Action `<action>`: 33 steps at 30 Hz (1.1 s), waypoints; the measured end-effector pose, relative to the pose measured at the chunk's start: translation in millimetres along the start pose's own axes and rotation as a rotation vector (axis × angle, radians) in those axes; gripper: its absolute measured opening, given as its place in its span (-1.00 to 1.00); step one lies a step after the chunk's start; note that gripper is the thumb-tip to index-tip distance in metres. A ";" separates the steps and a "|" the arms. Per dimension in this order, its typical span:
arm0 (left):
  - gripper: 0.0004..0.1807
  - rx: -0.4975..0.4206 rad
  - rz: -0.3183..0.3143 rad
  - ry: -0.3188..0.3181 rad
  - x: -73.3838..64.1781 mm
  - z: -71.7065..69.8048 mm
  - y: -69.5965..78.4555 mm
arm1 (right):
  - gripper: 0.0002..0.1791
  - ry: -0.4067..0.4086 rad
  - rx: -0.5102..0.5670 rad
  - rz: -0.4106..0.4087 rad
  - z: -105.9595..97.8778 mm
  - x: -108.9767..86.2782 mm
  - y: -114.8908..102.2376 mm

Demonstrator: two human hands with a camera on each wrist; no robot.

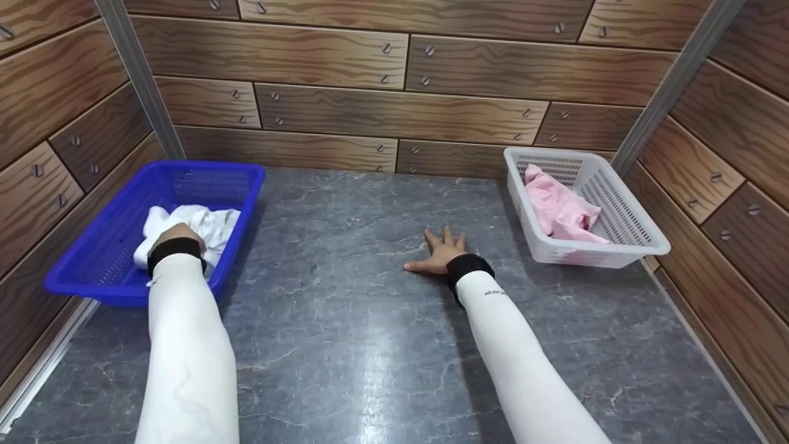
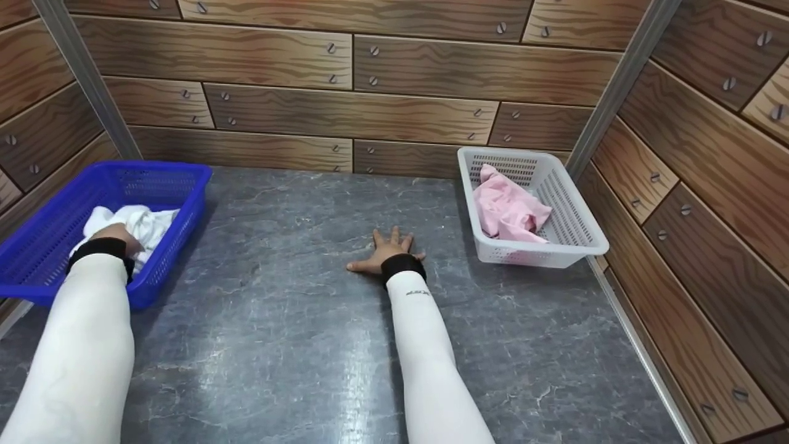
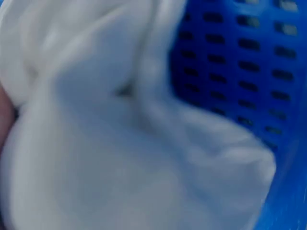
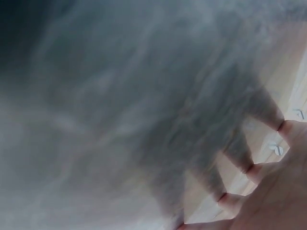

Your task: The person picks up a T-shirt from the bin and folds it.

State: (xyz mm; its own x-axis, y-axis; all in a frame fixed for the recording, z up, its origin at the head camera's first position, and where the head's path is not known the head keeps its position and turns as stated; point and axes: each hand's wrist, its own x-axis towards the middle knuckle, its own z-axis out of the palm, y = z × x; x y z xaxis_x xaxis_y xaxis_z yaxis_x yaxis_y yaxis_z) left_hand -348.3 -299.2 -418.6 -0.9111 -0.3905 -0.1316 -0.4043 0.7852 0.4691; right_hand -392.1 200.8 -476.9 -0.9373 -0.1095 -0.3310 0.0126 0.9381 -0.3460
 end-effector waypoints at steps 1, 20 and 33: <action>-0.32 -0.033 -0.037 -0.012 2.1 -2.4 0.4 | 0.22 -0.003 -0.005 0.004 -0.2 0.1 -0.3; -0.29 -0.520 -0.050 0.373 23.5 -42.7 92.0 | 0.22 -0.008 0.003 0.011 -0.8 -1.8 -1.4; -0.43 -0.598 0.344 0.341 -1.5 33.7 187.2 | 0.21 -0.017 -0.019 0.017 -0.4 -0.7 -0.2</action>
State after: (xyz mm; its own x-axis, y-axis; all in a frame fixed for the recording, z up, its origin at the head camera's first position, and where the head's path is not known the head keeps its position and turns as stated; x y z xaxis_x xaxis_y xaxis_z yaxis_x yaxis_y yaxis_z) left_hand -425.2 -135.4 -360.0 -0.8633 -0.3747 0.3382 0.0976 0.5334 0.8402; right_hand -391.5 200.8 -476.2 -0.9310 -0.0992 -0.3514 0.0212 0.9461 -0.3233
